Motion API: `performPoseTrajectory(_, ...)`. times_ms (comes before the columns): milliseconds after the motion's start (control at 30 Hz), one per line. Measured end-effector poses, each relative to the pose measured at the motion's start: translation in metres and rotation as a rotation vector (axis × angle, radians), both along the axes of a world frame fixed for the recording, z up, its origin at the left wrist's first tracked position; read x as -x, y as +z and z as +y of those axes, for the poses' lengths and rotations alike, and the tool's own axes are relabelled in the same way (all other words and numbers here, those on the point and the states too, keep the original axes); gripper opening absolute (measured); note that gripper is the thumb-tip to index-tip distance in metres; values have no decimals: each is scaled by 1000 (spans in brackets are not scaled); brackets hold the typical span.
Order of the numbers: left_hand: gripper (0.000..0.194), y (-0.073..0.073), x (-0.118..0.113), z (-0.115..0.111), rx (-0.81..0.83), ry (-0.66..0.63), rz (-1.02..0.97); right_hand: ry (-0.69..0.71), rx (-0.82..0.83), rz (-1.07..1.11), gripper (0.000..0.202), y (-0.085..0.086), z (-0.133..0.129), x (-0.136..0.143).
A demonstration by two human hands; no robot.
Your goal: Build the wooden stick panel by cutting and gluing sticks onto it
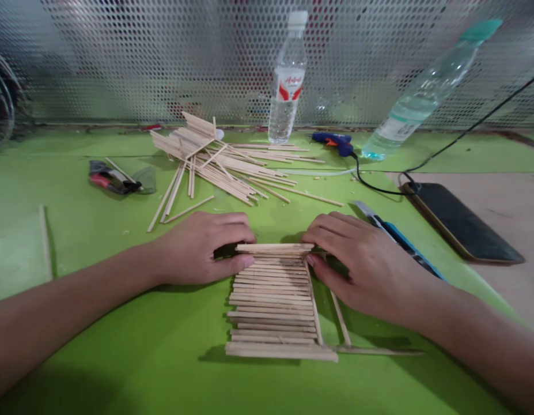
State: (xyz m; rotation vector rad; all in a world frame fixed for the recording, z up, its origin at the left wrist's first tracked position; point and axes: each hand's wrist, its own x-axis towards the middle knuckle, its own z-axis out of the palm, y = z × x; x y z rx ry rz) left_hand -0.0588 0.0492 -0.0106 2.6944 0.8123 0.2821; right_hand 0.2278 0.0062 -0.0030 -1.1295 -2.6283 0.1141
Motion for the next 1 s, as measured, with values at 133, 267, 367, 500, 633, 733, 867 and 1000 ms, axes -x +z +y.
performPoseTrajectory(133, 30, 0, 0, 0, -6, -5, -11, -6, 3, 1, 15, 0, 0, 0)
performPoseTrajectory(267, 30, -1, 0, 0, -7, -8, -16, 1, 5, -9, 15, -1, 0, 0)
performPoseTrajectory(367, 29, -2, 1, 1, -17, -4, -6, 1, 5, -14, 15, -1, 1, 1)
performPoseTrajectory(500, 28, -3, 2, 0, -17, -5, -6, 1, -4, -7, 15, -1, 1, 1)
performPoseTrajectory(633, 26, -1, 2, -1, -22, -8, -10, 4, -10, -3, 14, -1, -1, 0)
performPoseTrajectory(733, 26, -1, 3, -1, -29, -8, -9, 10, -9, -3, 14, 0, -2, 0)
performPoseTrajectory(867, 25, -2, 3, -1, -39, -12, -21, 12, 1, 10, 15, 0, -2, 0)
performPoseTrajectory(1000, 22, -3, 2, -1, -70, -22, -36, 6, 5, 43, 16, -1, -1, -1)
